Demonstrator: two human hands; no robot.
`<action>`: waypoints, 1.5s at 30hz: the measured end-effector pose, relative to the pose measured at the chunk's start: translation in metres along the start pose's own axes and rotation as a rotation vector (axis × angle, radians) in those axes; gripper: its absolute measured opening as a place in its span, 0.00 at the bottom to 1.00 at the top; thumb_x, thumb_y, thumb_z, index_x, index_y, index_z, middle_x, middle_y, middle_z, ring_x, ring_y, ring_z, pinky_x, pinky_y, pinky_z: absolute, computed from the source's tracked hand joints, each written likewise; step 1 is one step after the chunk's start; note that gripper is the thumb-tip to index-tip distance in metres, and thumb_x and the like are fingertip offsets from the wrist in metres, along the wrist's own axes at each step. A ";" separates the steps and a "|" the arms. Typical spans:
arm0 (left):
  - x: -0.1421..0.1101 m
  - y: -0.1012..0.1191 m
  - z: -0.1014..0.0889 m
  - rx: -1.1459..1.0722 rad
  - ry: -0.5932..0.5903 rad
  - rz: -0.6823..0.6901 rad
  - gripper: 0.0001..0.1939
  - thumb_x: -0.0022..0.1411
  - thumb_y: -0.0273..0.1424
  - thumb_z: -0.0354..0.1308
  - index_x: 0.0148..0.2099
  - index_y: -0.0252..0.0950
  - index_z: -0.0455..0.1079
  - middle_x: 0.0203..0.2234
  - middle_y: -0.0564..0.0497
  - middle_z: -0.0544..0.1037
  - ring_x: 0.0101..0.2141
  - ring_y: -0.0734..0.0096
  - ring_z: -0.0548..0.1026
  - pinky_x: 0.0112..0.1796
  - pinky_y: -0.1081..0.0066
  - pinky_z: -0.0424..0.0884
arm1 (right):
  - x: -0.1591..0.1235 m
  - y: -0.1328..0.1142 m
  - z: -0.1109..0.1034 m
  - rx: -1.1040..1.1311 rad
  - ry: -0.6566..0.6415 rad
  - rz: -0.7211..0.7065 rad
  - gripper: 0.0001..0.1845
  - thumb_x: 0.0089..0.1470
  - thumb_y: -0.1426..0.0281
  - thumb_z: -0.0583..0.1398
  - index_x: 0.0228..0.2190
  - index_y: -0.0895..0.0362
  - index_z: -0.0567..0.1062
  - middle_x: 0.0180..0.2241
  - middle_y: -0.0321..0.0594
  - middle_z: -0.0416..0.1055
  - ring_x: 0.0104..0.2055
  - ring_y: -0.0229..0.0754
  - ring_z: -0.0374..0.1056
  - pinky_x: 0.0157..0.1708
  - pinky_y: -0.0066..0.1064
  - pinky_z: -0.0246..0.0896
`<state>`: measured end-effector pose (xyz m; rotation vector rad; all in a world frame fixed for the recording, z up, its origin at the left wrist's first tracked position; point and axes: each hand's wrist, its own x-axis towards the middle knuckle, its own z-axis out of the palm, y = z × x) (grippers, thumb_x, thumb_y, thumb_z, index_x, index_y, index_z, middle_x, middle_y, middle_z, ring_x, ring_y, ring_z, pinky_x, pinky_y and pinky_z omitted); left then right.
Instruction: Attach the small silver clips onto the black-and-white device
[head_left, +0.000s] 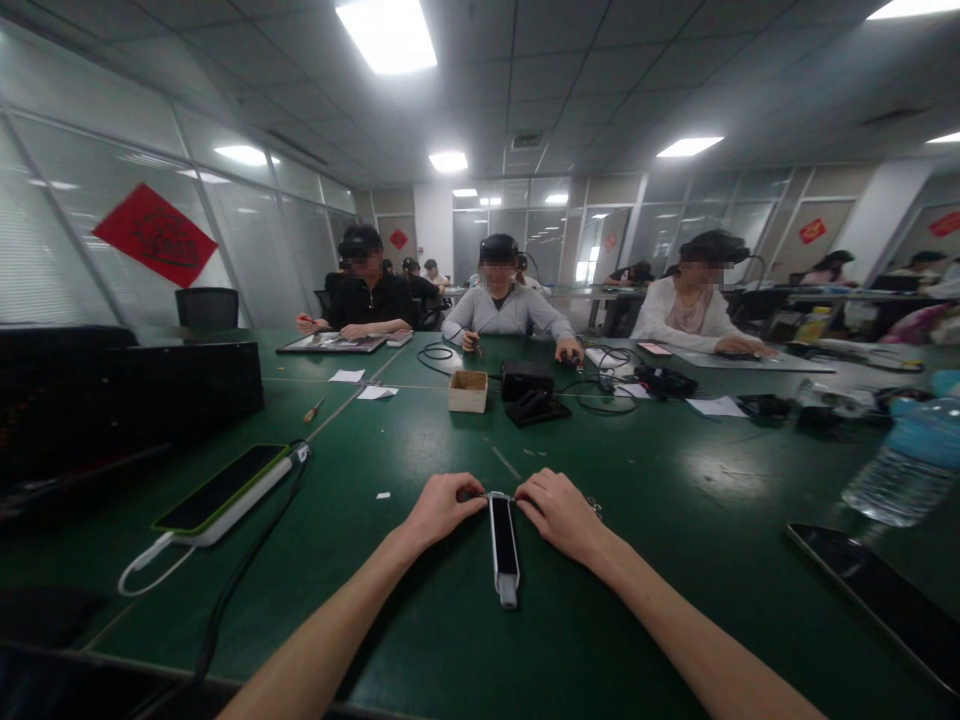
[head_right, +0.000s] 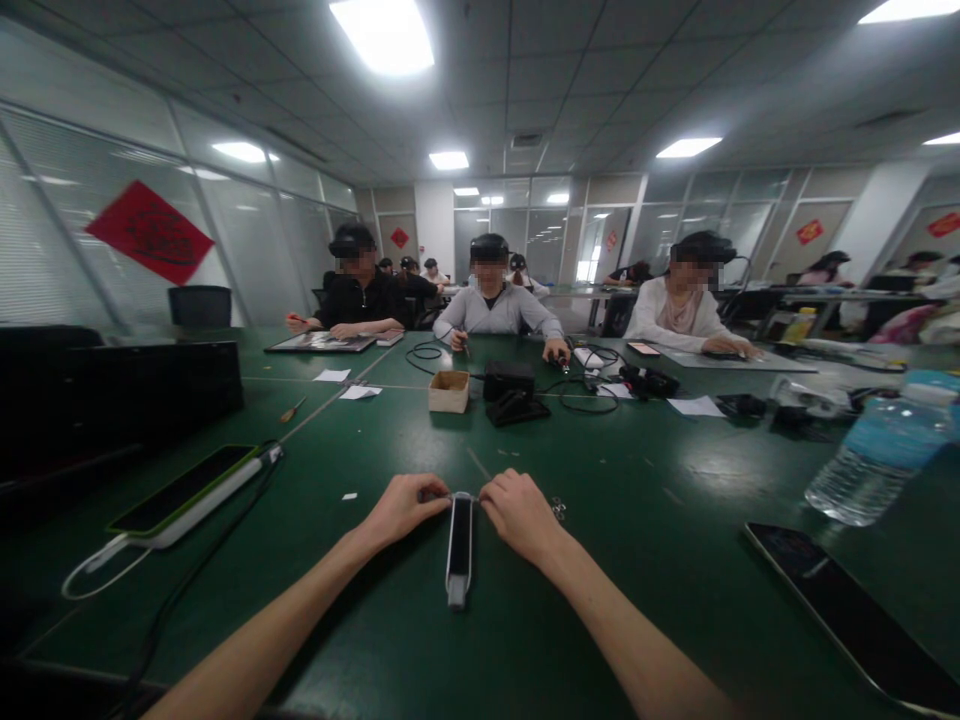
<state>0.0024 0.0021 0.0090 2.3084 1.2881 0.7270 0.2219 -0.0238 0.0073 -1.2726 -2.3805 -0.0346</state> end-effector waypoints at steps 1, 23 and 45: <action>0.000 0.000 -0.001 0.002 -0.004 0.003 0.10 0.58 0.35 0.58 0.38 0.37 0.77 0.31 0.52 0.80 0.30 0.69 0.74 0.33 0.73 0.66 | 0.000 0.000 0.000 0.003 -0.005 0.003 0.09 0.59 0.74 0.56 0.37 0.57 0.76 0.36 0.42 0.74 0.39 0.43 0.66 0.37 0.35 0.61; -0.001 0.001 -0.002 0.112 -0.038 0.064 0.09 0.61 0.34 0.56 0.40 0.39 0.76 0.32 0.53 0.79 0.31 0.70 0.73 0.33 0.74 0.64 | 0.000 0.006 -0.011 -0.002 -0.034 0.021 0.10 0.59 0.70 0.55 0.38 0.57 0.75 0.39 0.43 0.73 0.42 0.44 0.66 0.40 0.35 0.60; 0.001 0.001 -0.005 0.048 -0.056 0.028 0.12 0.60 0.37 0.54 0.41 0.38 0.75 0.34 0.51 0.79 0.31 0.68 0.73 0.34 0.71 0.67 | 0.008 0.063 -0.020 -0.048 -0.281 0.159 0.15 0.59 0.74 0.54 0.44 0.51 0.77 0.43 0.42 0.72 0.46 0.41 0.66 0.44 0.29 0.57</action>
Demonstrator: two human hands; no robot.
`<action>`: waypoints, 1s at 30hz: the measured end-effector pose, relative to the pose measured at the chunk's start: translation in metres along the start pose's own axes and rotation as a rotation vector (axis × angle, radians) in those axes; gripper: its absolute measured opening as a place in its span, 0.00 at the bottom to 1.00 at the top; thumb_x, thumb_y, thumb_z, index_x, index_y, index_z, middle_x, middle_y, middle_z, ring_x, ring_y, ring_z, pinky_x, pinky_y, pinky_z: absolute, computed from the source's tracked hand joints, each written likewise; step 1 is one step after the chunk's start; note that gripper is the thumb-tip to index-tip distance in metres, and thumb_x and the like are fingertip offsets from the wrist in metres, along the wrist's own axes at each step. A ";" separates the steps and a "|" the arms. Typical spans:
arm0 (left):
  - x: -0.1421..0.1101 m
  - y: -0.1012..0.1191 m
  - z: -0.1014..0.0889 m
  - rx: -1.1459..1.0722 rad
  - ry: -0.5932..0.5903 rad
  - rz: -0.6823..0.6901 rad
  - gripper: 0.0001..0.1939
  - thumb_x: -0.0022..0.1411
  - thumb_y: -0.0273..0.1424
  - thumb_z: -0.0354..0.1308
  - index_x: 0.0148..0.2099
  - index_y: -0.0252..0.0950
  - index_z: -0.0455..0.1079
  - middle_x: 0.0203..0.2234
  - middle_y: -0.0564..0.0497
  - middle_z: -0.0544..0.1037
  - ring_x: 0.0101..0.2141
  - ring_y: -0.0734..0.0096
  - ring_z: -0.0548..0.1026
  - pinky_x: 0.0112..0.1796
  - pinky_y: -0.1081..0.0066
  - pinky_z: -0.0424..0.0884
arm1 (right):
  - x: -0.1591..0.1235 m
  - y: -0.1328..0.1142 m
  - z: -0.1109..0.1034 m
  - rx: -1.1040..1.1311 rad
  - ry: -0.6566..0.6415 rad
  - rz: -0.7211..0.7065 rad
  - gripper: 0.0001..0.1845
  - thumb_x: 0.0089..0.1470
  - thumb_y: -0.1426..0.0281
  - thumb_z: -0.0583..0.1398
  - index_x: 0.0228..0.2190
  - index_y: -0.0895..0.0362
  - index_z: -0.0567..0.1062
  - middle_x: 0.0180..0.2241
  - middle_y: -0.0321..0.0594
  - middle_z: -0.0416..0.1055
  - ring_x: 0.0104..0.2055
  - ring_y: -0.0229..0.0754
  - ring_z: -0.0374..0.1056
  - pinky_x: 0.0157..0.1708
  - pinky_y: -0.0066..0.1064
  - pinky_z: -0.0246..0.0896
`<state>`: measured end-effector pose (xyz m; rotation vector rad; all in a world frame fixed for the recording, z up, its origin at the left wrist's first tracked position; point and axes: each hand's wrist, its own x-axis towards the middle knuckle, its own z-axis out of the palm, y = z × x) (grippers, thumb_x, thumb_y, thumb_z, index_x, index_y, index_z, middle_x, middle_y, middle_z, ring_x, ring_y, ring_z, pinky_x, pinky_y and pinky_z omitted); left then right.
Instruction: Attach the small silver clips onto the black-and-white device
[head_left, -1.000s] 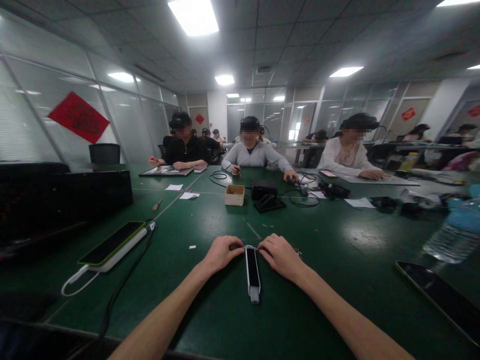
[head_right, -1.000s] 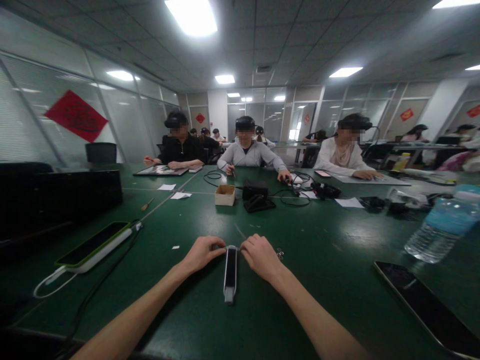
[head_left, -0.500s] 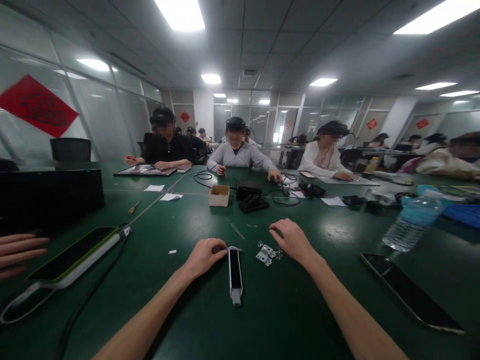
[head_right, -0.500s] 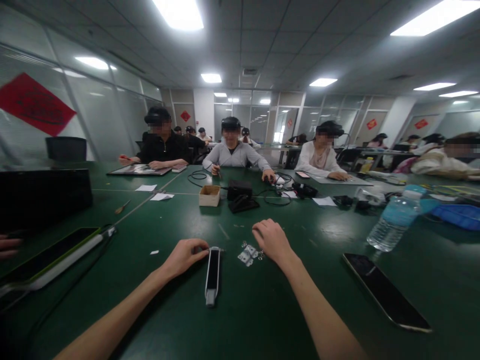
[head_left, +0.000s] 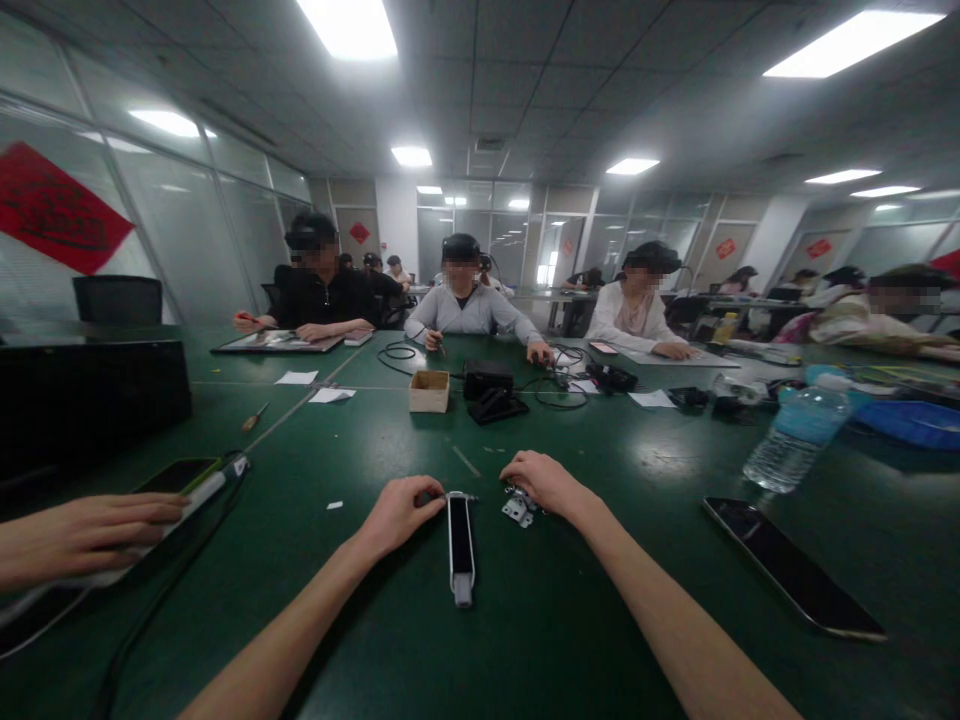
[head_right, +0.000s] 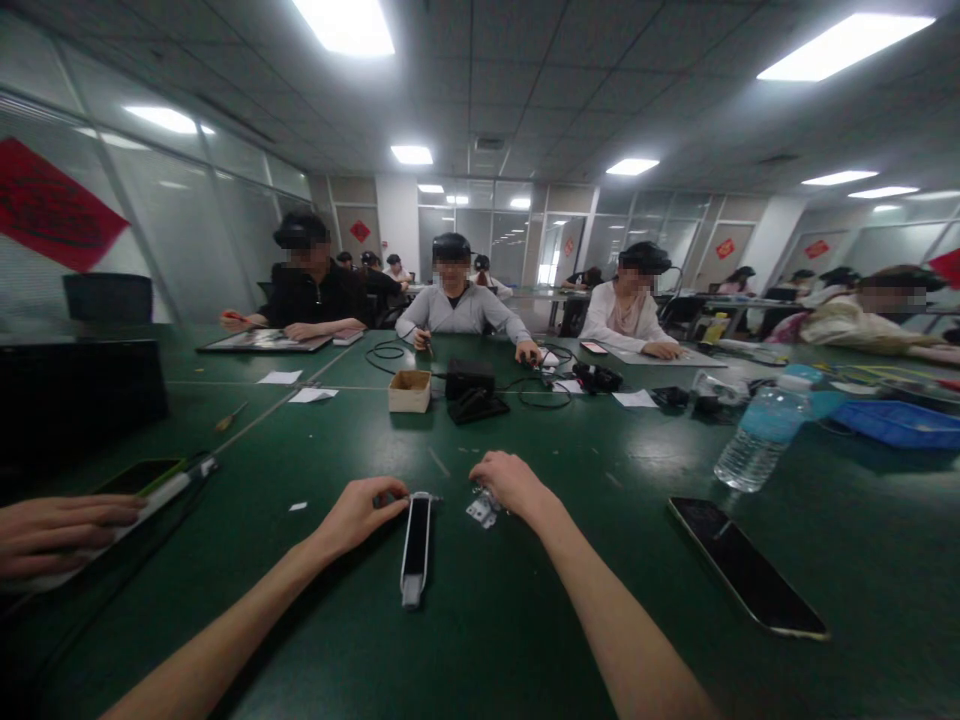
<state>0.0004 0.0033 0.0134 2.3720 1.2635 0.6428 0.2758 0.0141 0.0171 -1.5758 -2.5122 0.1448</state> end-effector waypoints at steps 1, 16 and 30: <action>0.000 0.000 0.000 0.001 0.002 -0.005 0.12 0.60 0.37 0.54 0.40 0.38 0.75 0.34 0.51 0.79 0.31 0.68 0.73 0.34 0.71 0.67 | 0.002 -0.001 -0.001 -0.005 -0.013 0.012 0.15 0.58 0.74 0.54 0.42 0.51 0.78 0.43 0.43 0.72 0.45 0.41 0.67 0.44 0.28 0.57; -0.001 0.006 -0.004 0.012 -0.019 -0.043 0.11 0.58 0.35 0.57 0.41 0.37 0.76 0.33 0.51 0.79 0.30 0.69 0.73 0.33 0.72 0.66 | 0.001 0.011 0.003 0.071 -0.031 0.094 0.13 0.57 0.72 0.53 0.39 0.57 0.77 0.41 0.44 0.72 0.43 0.41 0.68 0.41 0.27 0.58; -0.001 0.000 -0.002 -0.007 -0.010 -0.027 0.11 0.58 0.35 0.57 0.40 0.37 0.76 0.32 0.52 0.79 0.30 0.69 0.73 0.32 0.72 0.66 | 0.001 0.010 -0.005 0.061 -0.039 0.228 0.09 0.54 0.70 0.58 0.31 0.58 0.78 0.34 0.44 0.75 0.35 0.41 0.70 0.31 0.27 0.59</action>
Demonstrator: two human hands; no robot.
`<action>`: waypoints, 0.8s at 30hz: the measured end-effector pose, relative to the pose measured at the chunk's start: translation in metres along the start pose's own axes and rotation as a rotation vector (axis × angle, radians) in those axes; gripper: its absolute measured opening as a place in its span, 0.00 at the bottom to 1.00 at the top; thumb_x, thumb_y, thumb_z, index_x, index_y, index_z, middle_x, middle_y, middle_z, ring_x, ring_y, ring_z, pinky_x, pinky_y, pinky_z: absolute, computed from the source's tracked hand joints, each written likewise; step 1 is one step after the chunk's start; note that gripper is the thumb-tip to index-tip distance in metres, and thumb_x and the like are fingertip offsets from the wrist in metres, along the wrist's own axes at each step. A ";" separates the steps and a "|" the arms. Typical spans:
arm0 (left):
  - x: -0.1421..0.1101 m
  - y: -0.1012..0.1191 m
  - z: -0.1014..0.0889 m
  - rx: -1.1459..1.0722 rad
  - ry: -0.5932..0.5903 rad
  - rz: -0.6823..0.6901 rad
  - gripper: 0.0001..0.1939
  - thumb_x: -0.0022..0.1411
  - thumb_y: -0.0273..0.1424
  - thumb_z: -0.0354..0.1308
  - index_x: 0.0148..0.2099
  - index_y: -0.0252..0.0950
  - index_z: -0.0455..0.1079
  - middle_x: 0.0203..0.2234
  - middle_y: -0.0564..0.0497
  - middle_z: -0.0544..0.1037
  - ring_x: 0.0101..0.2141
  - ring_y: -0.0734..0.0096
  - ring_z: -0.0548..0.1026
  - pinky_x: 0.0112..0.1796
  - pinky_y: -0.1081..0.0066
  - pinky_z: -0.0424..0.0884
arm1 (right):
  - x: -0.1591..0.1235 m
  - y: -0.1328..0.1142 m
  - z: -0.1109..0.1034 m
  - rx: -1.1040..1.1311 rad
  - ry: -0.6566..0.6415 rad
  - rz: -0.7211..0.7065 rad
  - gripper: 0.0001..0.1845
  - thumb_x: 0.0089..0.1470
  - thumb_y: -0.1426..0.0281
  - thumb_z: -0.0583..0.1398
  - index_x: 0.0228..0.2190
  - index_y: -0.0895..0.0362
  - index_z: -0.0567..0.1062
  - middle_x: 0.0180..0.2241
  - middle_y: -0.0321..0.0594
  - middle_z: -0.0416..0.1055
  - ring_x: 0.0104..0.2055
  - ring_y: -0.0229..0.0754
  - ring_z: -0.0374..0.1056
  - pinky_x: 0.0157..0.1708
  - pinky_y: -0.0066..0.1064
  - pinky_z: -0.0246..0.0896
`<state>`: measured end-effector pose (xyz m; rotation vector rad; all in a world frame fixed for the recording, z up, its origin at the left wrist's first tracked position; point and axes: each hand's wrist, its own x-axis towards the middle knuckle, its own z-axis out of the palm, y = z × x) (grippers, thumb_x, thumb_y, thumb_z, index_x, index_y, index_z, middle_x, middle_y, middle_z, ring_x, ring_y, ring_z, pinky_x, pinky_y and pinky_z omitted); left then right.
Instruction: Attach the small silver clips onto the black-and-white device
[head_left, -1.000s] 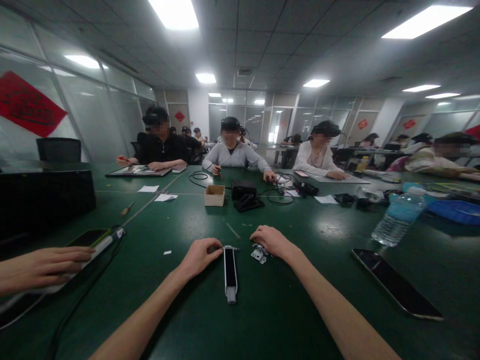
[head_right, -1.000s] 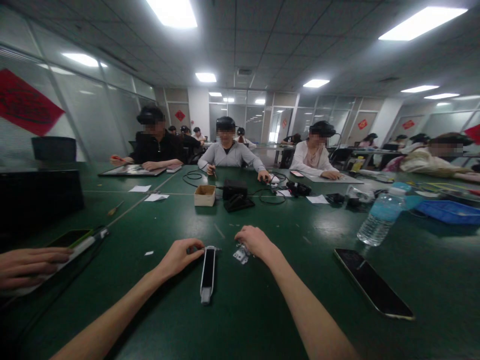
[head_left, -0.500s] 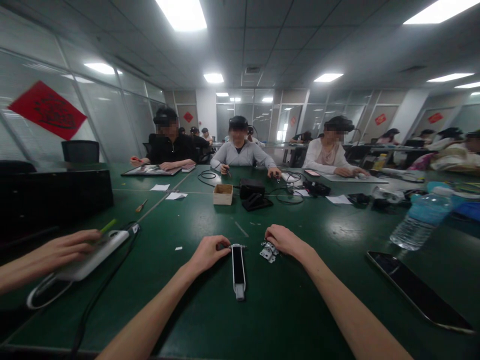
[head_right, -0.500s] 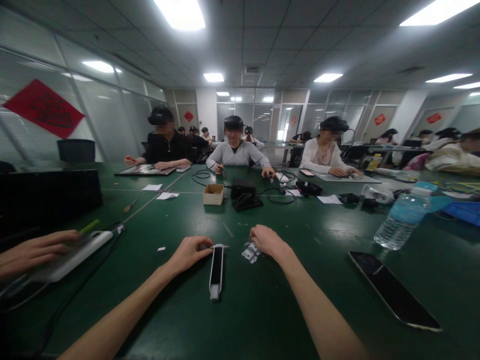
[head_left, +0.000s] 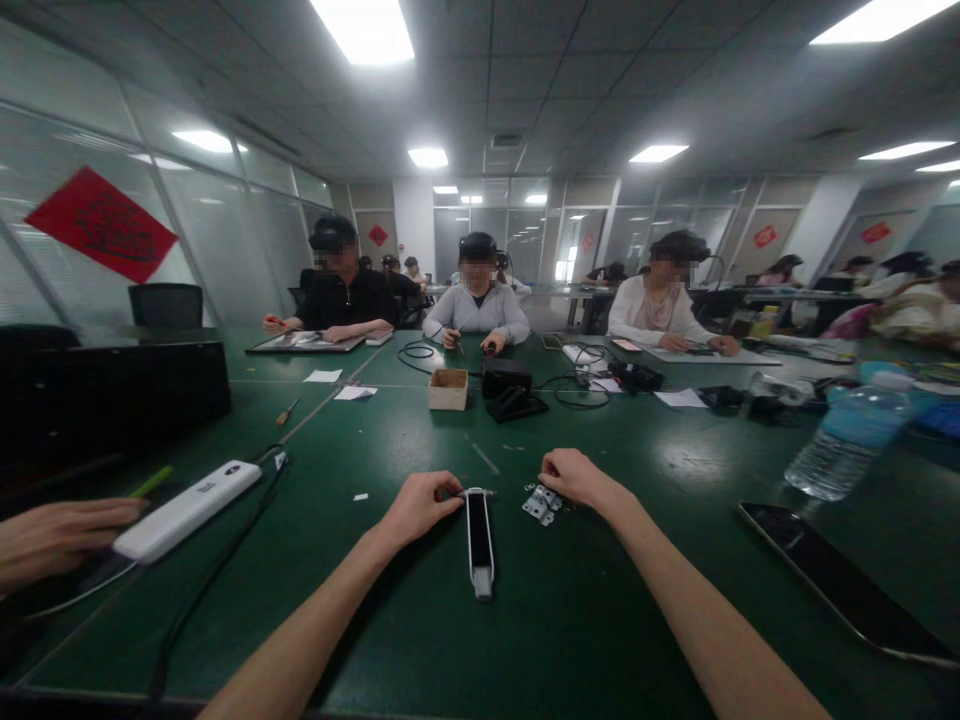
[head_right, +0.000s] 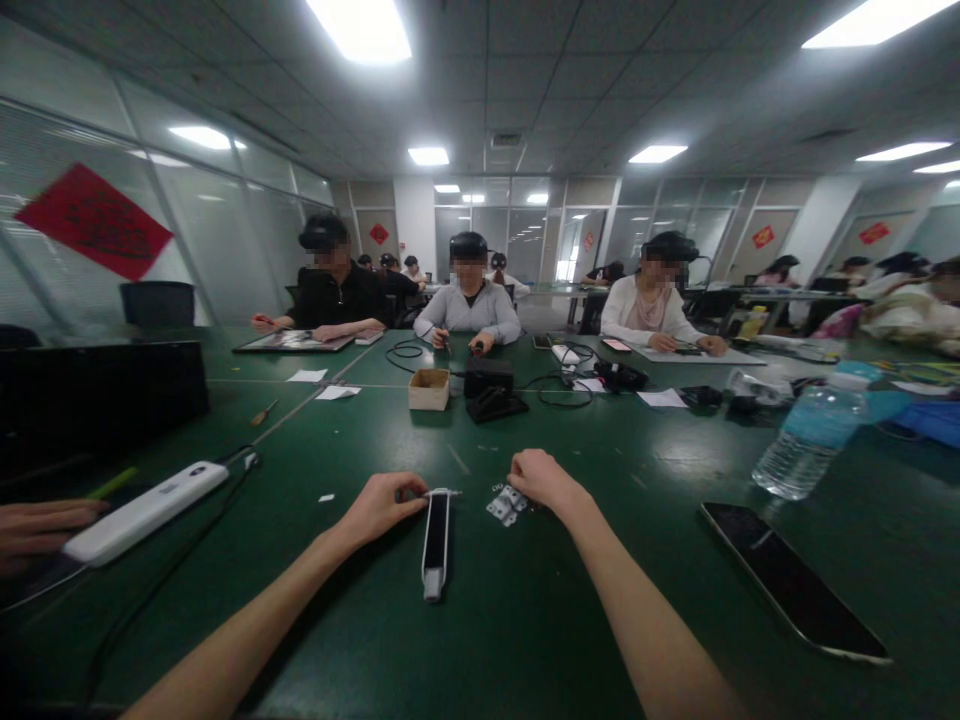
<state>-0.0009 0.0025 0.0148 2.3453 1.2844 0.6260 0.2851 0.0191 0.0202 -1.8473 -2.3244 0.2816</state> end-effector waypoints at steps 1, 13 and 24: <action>0.000 -0.001 0.000 0.001 0.000 -0.002 0.11 0.58 0.35 0.57 0.40 0.37 0.76 0.32 0.52 0.79 0.30 0.69 0.73 0.32 0.72 0.66 | 0.000 0.000 0.000 -0.007 0.002 0.012 0.08 0.53 0.71 0.58 0.31 0.59 0.78 0.33 0.44 0.75 0.34 0.41 0.70 0.31 0.26 0.59; 0.000 0.003 -0.003 0.012 -0.016 -0.035 0.12 0.57 0.35 0.57 0.40 0.36 0.75 0.31 0.51 0.79 0.30 0.68 0.73 0.31 0.72 0.66 | -0.002 0.001 -0.003 0.017 0.004 0.095 0.08 0.55 0.71 0.58 0.33 0.57 0.78 0.36 0.44 0.76 0.39 0.42 0.72 0.35 0.27 0.62; -0.002 0.006 -0.008 0.086 0.137 0.021 0.14 0.57 0.34 0.58 0.46 0.37 0.71 0.39 0.49 0.77 0.36 0.65 0.73 0.40 0.66 0.68 | -0.015 -0.010 -0.002 0.133 0.180 -0.007 0.09 0.58 0.70 0.53 0.34 0.59 0.73 0.38 0.46 0.73 0.38 0.42 0.69 0.36 0.30 0.61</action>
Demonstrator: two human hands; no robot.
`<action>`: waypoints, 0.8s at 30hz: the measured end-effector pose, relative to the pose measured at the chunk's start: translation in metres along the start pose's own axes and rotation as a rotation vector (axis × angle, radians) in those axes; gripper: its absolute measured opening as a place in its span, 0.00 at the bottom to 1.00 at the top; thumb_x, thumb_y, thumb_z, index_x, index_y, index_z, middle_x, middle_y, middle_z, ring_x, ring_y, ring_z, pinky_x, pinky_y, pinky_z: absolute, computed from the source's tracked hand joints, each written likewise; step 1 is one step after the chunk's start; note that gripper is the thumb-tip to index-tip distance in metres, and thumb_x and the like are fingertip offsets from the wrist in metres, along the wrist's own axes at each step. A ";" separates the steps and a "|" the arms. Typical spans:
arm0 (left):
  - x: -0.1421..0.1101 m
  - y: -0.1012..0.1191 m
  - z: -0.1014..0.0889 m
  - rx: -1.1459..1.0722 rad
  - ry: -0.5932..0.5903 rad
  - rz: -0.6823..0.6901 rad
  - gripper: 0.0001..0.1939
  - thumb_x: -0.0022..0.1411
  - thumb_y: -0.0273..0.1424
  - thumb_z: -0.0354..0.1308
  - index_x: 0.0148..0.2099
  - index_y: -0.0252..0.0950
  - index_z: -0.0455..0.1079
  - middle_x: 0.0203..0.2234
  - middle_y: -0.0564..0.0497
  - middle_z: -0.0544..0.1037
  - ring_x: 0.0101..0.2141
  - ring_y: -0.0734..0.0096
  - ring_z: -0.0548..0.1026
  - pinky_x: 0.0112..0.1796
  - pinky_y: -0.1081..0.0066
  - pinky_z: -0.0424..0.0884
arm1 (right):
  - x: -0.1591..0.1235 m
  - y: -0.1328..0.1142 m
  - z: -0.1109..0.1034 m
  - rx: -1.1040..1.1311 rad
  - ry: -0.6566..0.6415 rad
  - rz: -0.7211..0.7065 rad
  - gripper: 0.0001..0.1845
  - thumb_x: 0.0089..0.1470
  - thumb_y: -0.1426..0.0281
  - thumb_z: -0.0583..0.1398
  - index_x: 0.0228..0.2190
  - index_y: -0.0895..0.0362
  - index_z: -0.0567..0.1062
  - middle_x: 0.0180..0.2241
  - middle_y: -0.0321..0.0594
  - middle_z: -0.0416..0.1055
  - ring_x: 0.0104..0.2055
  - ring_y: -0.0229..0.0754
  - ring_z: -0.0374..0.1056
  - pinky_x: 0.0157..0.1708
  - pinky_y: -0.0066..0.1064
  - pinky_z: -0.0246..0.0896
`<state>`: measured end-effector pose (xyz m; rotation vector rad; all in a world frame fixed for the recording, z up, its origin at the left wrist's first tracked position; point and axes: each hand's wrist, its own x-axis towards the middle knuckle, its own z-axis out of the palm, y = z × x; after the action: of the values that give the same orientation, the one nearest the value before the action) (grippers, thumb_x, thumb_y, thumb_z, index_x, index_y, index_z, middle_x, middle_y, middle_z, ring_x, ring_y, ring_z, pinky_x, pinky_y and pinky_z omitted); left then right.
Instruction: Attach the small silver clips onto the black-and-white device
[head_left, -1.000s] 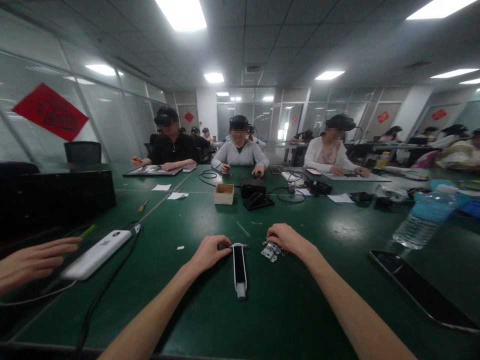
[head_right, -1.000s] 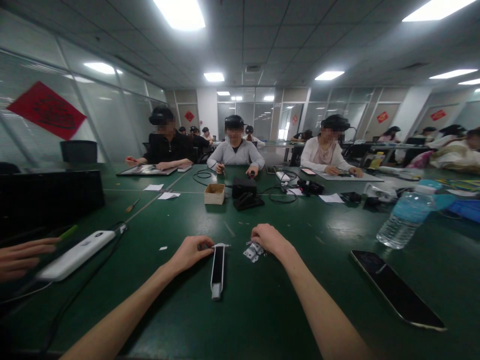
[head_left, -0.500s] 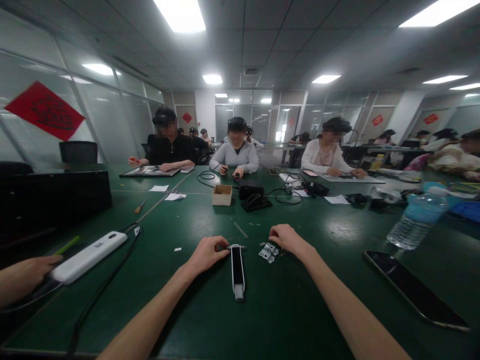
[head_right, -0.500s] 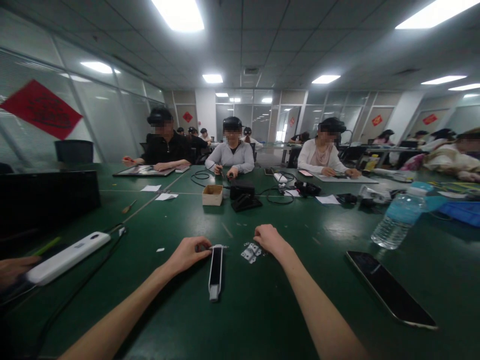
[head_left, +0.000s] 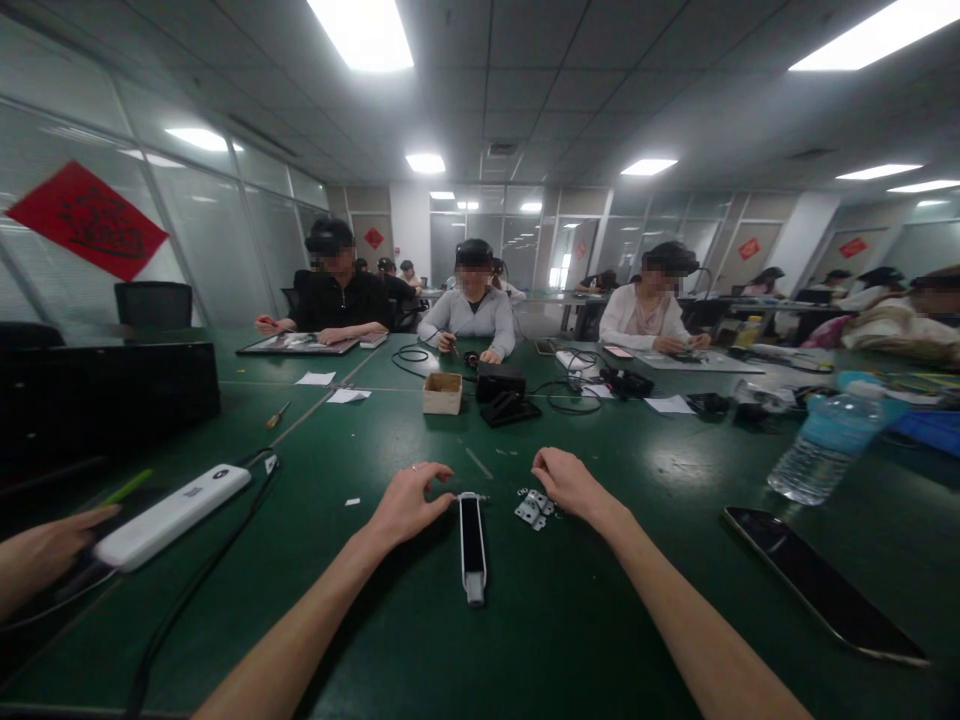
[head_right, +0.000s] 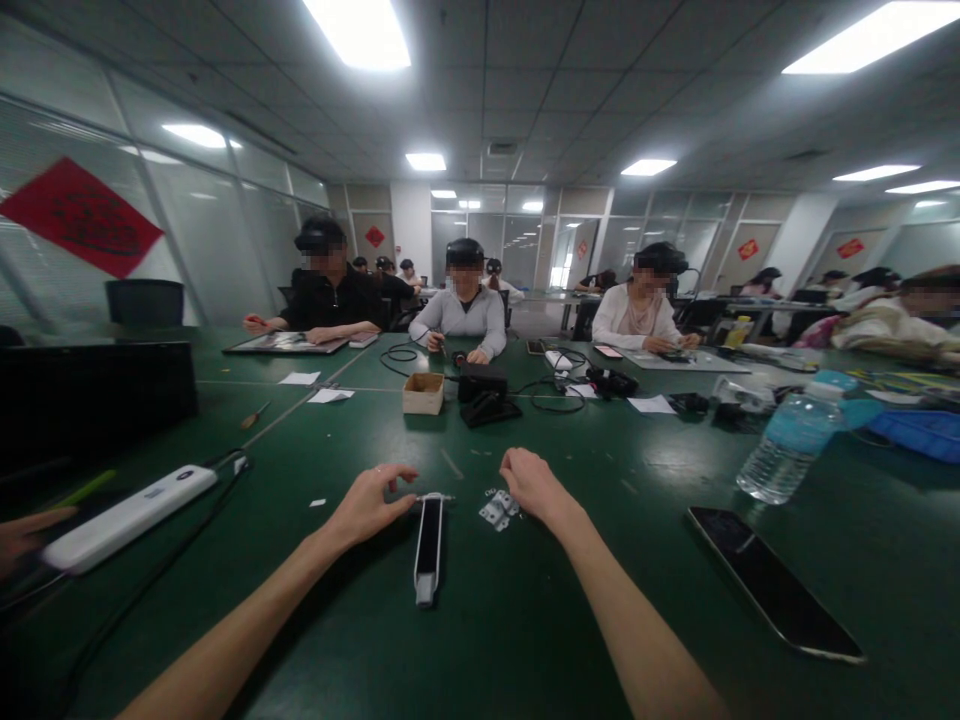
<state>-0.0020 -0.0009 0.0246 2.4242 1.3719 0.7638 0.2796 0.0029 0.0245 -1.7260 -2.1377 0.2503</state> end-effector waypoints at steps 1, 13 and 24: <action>0.000 0.001 -0.001 0.024 0.051 0.015 0.14 0.58 0.34 0.57 0.47 0.37 0.71 0.40 0.48 0.77 0.38 0.63 0.73 0.42 0.64 0.68 | -0.002 -0.008 0.001 0.062 0.040 -0.041 0.09 0.59 0.70 0.53 0.34 0.59 0.73 0.37 0.45 0.72 0.37 0.41 0.68 0.35 0.30 0.62; -0.006 0.015 0.012 0.049 0.110 0.318 0.08 0.66 0.31 0.51 0.42 0.39 0.72 0.37 0.50 0.78 0.38 0.69 0.73 0.43 0.68 0.66 | -0.020 -0.082 0.045 0.730 0.143 -0.181 0.09 0.55 0.65 0.56 0.32 0.57 0.73 0.30 0.37 0.72 0.32 0.39 0.67 0.35 0.30 0.63; -0.006 0.008 0.011 0.014 0.208 0.289 0.08 0.66 0.34 0.53 0.41 0.39 0.73 0.34 0.50 0.79 0.35 0.69 0.75 0.40 0.69 0.70 | -0.017 -0.082 0.049 1.047 0.074 -0.142 0.13 0.51 0.61 0.60 0.34 0.58 0.76 0.34 0.40 0.75 0.37 0.42 0.70 0.41 0.34 0.65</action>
<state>0.0077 -0.0096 0.0177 2.6509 1.1059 1.1064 0.1890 -0.0280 0.0072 -0.9343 -1.5615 1.0189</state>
